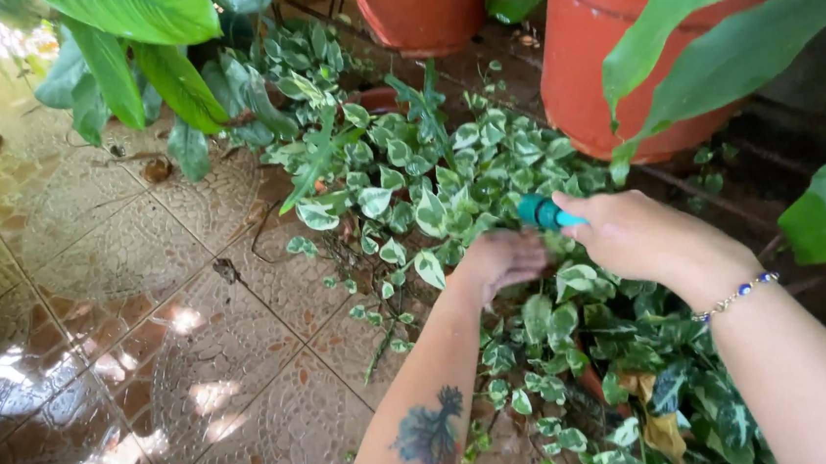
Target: Watering a variety of potted plants in a garden using a hose with a spray nozzle.
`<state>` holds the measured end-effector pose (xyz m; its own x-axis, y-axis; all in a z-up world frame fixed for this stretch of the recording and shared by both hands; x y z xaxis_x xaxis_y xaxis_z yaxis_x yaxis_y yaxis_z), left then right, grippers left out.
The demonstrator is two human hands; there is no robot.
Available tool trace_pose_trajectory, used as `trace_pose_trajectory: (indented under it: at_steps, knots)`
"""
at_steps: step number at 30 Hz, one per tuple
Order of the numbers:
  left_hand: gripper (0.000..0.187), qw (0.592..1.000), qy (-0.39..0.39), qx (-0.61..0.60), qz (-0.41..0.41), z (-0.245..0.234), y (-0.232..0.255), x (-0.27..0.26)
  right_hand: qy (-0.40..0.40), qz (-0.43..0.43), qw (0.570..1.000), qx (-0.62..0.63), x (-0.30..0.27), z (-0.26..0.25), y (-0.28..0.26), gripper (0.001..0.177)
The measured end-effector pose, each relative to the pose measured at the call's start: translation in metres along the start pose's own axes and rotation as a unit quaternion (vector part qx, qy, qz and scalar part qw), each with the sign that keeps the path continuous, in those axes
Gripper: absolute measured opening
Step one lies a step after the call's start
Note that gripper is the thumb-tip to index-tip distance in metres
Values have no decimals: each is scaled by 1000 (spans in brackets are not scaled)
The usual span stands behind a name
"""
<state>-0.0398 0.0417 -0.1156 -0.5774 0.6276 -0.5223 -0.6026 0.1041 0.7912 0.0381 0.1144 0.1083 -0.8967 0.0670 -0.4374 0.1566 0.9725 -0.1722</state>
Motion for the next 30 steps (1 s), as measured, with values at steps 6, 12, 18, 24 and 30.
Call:
trace_pose_trajectory:
  at_steps: [6, 12, 18, 24, 30]
  knots:
    - [50, 945, 97, -278, 143, -39, 63, -13, 140, -48, 989, 5, 30, -64, -43, 53]
    - [52, 892, 123, -377, 216, -108, 91, -31, 217, -76, 973, 8, 59, -119, -96, 49]
    - [63, 815, 133, -488, 281, -169, 94, -23, 227, -138, 963, 37, 78, -109, -148, 51]
    - [64, 796, 133, -517, 287, -183, 93, -33, 232, -136, 961, 63, 120, -85, -134, 52]
    - [66, 801, 125, -512, 286, -180, 94, -38, 232, -110, 962, 90, 92, -94, -151, 53]
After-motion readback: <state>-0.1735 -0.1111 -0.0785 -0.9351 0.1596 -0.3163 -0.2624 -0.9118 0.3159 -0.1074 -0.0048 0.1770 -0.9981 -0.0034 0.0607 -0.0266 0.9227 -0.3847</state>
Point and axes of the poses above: each hand's wrist, its own x-axis towards the middle knuckle, its own z-axis out of the palm, y = z × x, the point moved 9 cm from there along x, towards the middle knuckle, and after that the axes turned 6 degrees about -z, right-handed, at the moved point
